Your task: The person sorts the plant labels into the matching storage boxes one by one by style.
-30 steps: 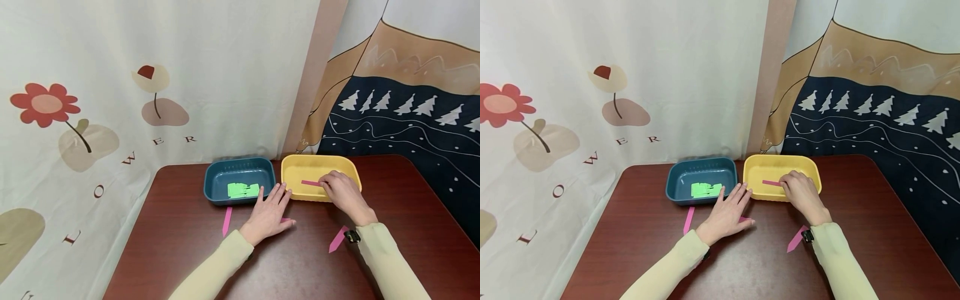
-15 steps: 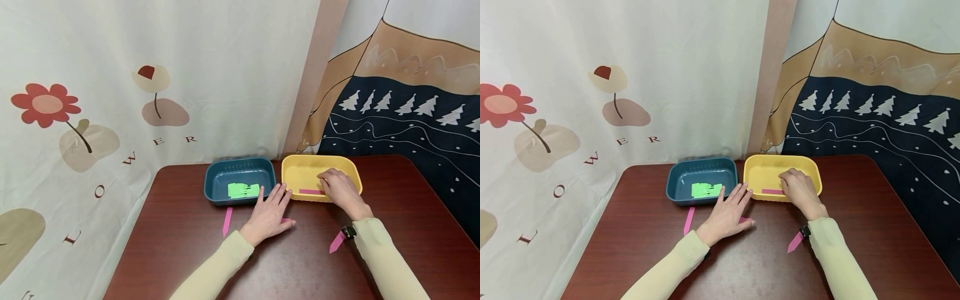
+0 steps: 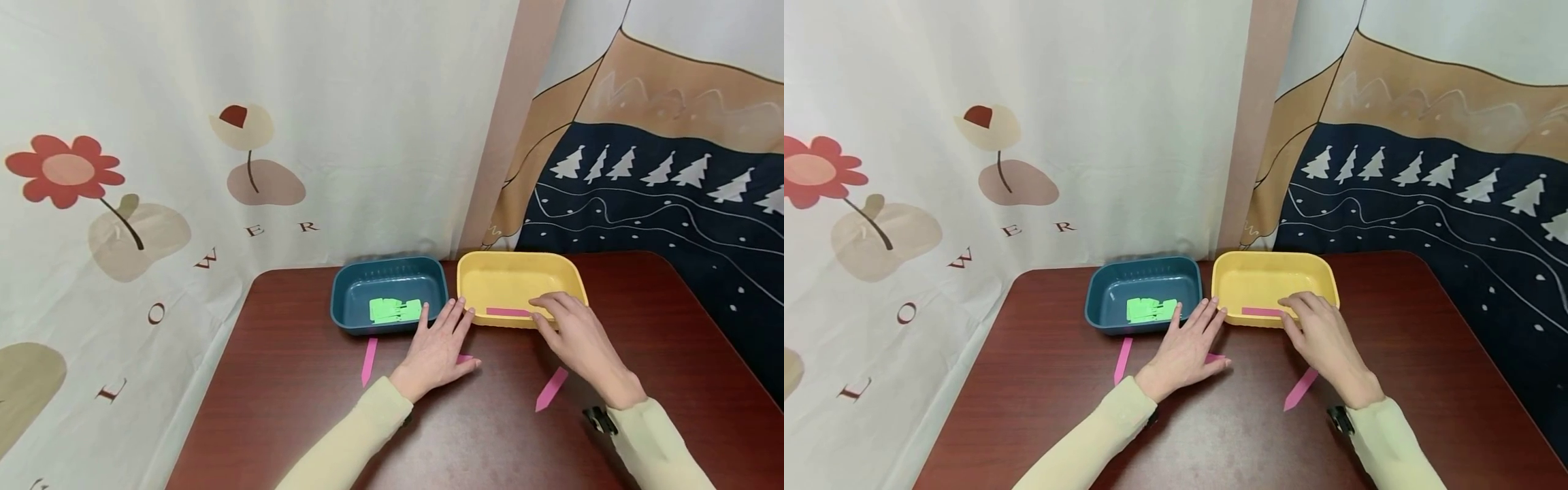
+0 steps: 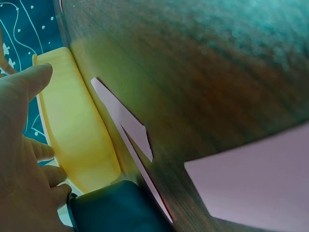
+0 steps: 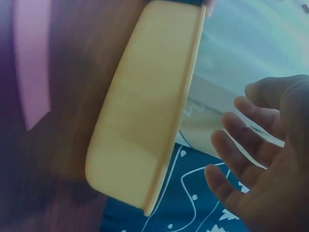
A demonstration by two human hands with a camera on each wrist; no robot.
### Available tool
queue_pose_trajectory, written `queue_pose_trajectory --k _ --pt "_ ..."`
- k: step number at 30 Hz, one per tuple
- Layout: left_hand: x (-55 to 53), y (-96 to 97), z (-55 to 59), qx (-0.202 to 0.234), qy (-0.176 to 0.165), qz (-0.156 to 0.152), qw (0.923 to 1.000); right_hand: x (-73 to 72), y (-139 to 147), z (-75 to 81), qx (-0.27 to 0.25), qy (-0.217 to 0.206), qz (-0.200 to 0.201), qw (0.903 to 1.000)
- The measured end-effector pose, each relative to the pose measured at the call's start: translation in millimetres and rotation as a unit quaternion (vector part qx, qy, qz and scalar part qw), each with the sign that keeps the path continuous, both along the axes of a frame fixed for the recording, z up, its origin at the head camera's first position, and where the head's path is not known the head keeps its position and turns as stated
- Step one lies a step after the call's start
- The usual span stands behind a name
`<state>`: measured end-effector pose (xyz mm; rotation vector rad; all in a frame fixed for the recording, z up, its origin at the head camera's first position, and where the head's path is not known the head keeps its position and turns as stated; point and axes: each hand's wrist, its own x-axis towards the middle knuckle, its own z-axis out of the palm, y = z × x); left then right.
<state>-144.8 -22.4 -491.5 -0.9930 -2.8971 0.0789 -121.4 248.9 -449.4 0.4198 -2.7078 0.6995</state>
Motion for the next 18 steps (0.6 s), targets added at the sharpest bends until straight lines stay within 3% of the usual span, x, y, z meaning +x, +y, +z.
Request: queue_pose_trajectory --k 5,12,15,18 --pt "0.4 -1.3 1.0 0.003 -0.009 0.003 0.9999 19.7 3 -4.5 0.017 -0.007 0.026 0.9995" --pt "-0.5 -2.7 0.8 0.006 -0.012 0.004 0.9999 35.2 9 -21.0 0.068 -0.027 0.099 0.9924" --pt "-0.8 -2.7 0.9 0.01 -0.015 0.002 0.9998 40.1 13 -25.7 0.087 -0.062 0.123 0.9867" --pt "-0.5 -2.2 1.1 0.011 -0.014 -0.001 0.9998 43.4 18 -29.1 0.099 -0.123 0.134 0.9784"
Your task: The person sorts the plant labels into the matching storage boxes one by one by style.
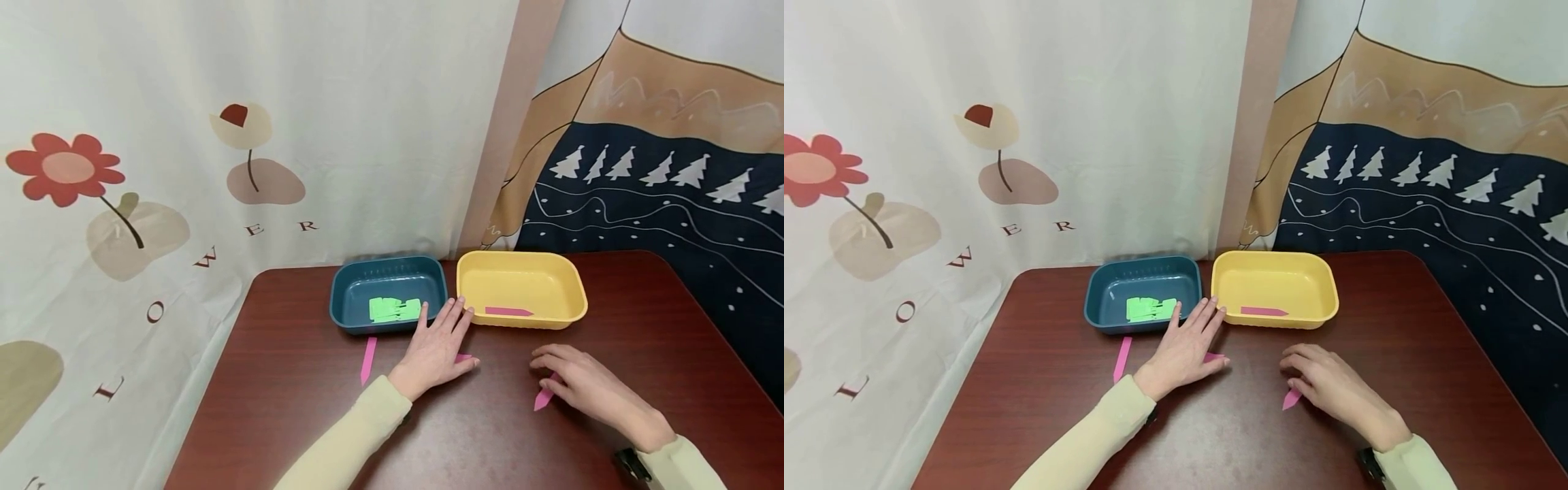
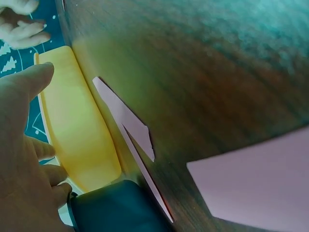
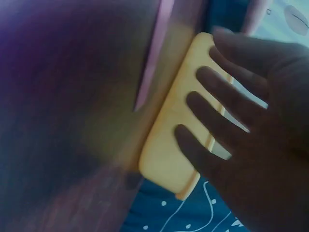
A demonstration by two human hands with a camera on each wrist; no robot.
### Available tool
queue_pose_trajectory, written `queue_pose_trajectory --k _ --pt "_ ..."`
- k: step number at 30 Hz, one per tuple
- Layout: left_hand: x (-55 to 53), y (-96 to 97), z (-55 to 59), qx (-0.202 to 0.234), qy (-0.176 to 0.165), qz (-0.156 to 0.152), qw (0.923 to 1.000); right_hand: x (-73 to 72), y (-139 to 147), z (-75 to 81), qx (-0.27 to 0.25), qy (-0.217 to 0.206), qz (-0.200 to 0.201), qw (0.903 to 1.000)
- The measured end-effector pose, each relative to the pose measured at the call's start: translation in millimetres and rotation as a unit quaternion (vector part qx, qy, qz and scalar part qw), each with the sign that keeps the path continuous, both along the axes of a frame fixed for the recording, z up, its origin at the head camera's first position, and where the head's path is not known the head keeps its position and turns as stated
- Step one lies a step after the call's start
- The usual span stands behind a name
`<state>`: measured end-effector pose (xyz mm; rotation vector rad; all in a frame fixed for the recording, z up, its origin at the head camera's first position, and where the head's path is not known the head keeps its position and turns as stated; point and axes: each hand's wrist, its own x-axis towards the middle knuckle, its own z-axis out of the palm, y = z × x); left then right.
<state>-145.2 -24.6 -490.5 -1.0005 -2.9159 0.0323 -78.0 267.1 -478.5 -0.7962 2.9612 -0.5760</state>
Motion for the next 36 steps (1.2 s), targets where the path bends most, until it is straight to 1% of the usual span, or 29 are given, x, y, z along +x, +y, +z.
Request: queue_pose_trajectory --k 2,4,6,9,13,20,22,32,34,36 --pt "0.1 0.8 -0.1 -0.003 0.001 0.0 1.0 2.1 3 -2.4 0.008 -0.043 0.0 0.999" --pt "0.0 1.8 0.0 -0.006 0.001 0.002 1.0 3.8 6 -4.5 0.012 -0.077 -0.005 0.997" --pt "-0.2 2.4 0.1 -0.007 0.001 0.002 1.0 5.2 8 -6.7 0.013 -0.091 -0.006 0.9957" --pt "-0.3 1.8 1.1 -0.004 0.004 0.002 1.0 5.8 10 -8.6 0.015 -0.093 -0.005 0.9955" --pt "-0.1 0.8 1.8 0.0 0.007 0.002 1.0 6.0 11 -11.0 0.02 -0.071 0.002 0.9973" --pt "0.0 0.8 0.7 0.001 0.0 0.002 1.0 3.5 12 -16.1 0.021 0.0 0.024 0.9995" --pt "0.2 0.9 0.6 0.0 0.002 0.001 1.0 2.6 13 -17.4 0.016 0.023 0.029 0.9992" --pt "0.0 1.8 1.0 -0.001 0.003 0.0 1.0 -0.1 16 -24.8 -0.02 0.101 0.04 0.9939" --pt "0.0 1.8 1.0 -0.001 0.001 0.0 1.0 -0.3 16 -25.5 -0.028 0.11 0.04 0.9927" --pt "0.0 1.8 1.3 -0.002 -0.001 0.001 1.0 0.1 16 -25.1 -0.029 0.111 0.035 0.9928"
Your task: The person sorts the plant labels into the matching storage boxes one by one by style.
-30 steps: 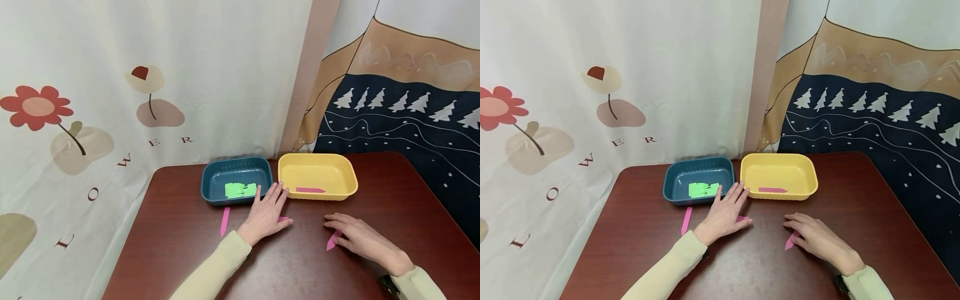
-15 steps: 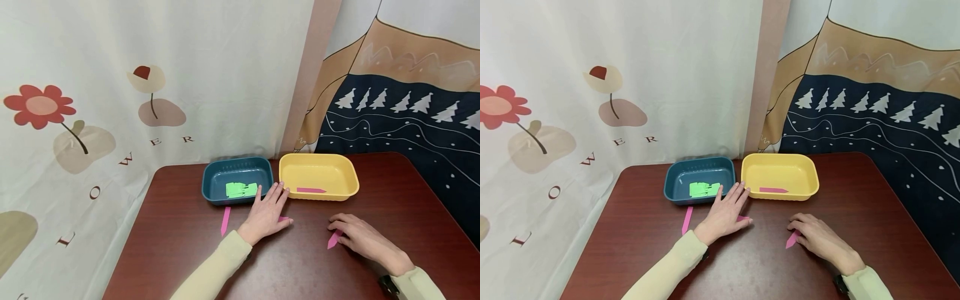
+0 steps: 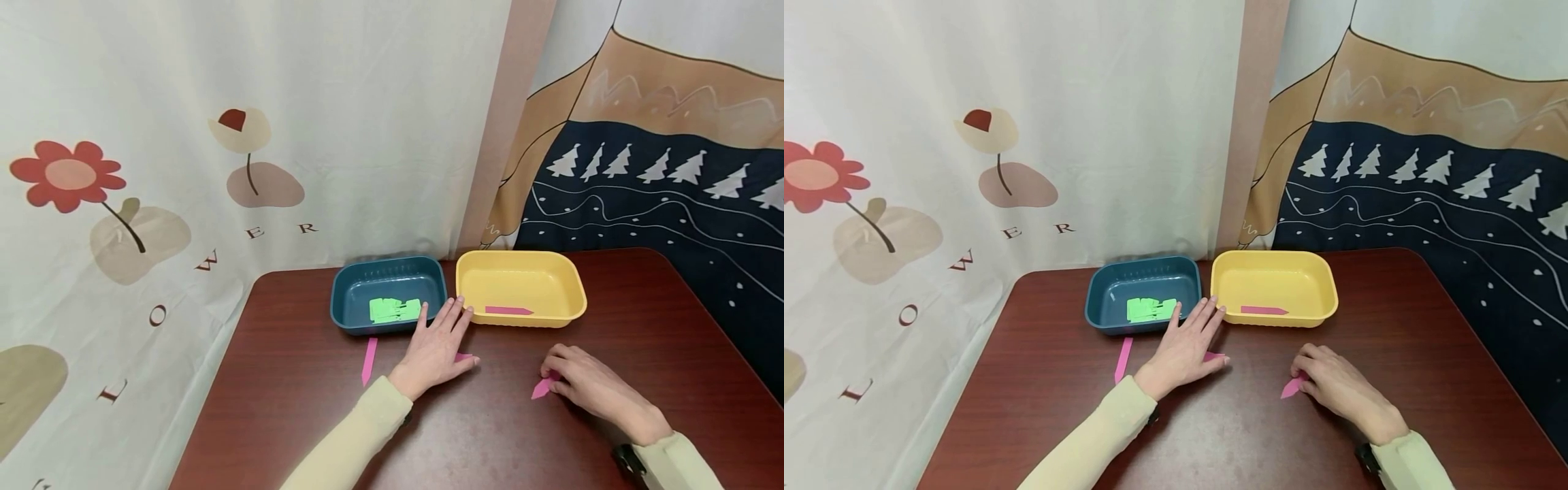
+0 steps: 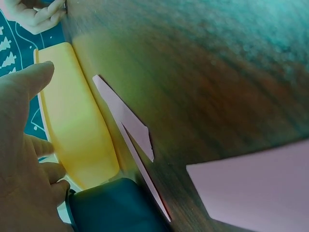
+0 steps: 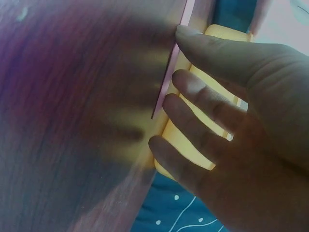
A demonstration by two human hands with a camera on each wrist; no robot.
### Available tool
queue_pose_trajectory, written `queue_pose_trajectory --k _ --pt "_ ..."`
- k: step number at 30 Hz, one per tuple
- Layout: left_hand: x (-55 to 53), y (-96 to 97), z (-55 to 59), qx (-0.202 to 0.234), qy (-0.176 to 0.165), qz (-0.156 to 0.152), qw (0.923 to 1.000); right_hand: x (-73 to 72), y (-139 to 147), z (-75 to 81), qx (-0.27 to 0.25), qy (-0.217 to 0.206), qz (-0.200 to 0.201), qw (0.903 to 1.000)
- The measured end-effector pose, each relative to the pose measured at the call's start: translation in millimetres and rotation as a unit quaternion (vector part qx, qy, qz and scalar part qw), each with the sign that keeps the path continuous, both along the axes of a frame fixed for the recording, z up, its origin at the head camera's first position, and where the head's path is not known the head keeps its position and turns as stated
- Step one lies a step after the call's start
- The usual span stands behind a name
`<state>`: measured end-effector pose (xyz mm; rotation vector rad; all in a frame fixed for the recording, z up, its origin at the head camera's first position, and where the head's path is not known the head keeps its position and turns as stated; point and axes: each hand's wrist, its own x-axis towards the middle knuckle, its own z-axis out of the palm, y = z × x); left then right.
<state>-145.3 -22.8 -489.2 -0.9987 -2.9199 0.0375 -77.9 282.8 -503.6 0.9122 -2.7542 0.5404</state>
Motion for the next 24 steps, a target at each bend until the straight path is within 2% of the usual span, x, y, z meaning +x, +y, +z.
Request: queue_pose_trajectory --k 5,13,19,24 --pt "-0.3 0.0 0.5 -0.001 -0.002 0.001 1.0 0.8 0.1 2.1 0.018 -0.047 -0.029 0.9983" --pt "-0.6 -0.1 -0.2 0.001 -0.003 0.002 1.0 1.0 1.0 7.0 0.022 -0.131 -0.062 0.9892" --pt "-0.4 0.5 -0.4 0.001 -0.005 0.002 1.0 0.3 5.4 9.1 -0.002 -0.187 -0.058 0.9807" --pt "0.1 0.2 0.4 0.003 -0.002 0.003 1.0 -0.7 8.7 9.5 -0.024 -0.2 -0.046 0.9785"
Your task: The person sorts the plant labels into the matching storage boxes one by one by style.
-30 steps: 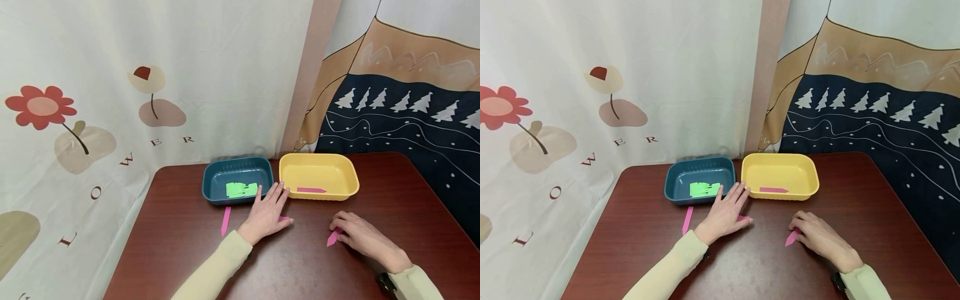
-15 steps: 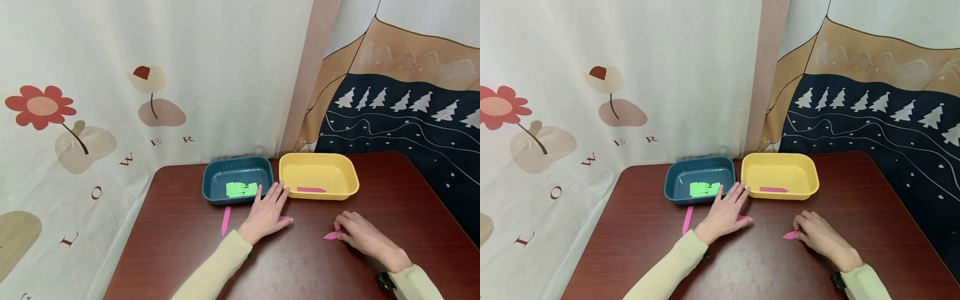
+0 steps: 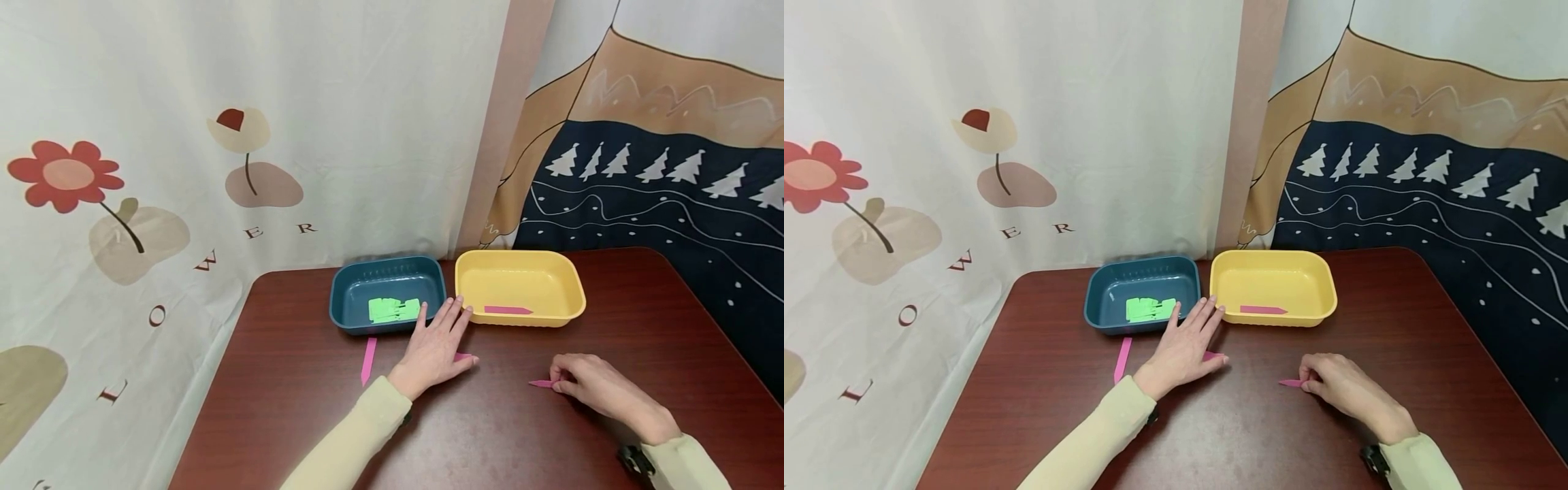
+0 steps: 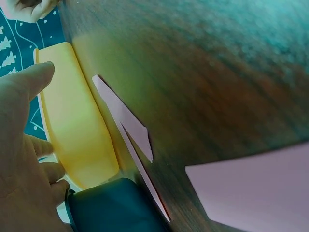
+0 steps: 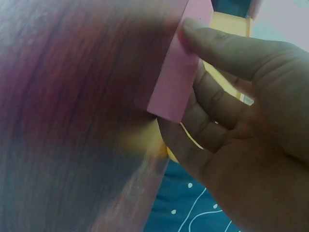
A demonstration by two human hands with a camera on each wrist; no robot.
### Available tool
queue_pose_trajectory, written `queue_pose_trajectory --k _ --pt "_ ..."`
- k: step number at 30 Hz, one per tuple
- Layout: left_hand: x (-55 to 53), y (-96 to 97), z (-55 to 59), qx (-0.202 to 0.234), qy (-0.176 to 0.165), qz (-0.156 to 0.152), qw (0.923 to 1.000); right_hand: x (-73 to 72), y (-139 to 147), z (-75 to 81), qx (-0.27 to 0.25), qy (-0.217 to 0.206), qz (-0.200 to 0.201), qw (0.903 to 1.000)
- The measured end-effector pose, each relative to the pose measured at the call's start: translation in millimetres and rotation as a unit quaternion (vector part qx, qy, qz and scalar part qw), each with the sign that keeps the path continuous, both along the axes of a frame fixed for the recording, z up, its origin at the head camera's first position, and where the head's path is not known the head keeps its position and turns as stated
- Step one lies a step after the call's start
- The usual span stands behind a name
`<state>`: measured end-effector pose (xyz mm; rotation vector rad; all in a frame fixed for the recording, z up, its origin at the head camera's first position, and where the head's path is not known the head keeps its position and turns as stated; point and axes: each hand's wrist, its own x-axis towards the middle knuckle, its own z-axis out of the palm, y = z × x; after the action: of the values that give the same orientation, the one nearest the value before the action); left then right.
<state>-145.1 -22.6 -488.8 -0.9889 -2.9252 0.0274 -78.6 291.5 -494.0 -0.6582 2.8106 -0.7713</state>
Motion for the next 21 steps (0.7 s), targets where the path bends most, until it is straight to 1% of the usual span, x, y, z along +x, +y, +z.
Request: queue_pose_trajectory --k 3,6,12,17,21 --pt "0.3 -0.4 0.1 0.004 0.004 -0.001 1.0 -0.3 1 1.3 -0.005 0.006 -0.001 1.0" --pt "0.4 -0.6 -0.5 0.005 0.003 0.0 1.0 -0.5 1 3.5 -0.002 0.022 -0.009 0.9997" --pt "0.9 -0.4 -1.7 0.005 0.0 0.003 1.0 -0.5 -4 11.9 0.011 0.055 -0.048 0.9973" --pt "0.6 -0.3 -2.3 0.008 -0.001 0.001 1.0 -1.2 -8 20.1 0.002 0.074 -0.063 0.9953" --pt "0.0 -0.1 -1.7 0.003 0.008 -0.001 1.0 -6.5 -11 27.4 -0.004 0.115 -0.068 0.991"
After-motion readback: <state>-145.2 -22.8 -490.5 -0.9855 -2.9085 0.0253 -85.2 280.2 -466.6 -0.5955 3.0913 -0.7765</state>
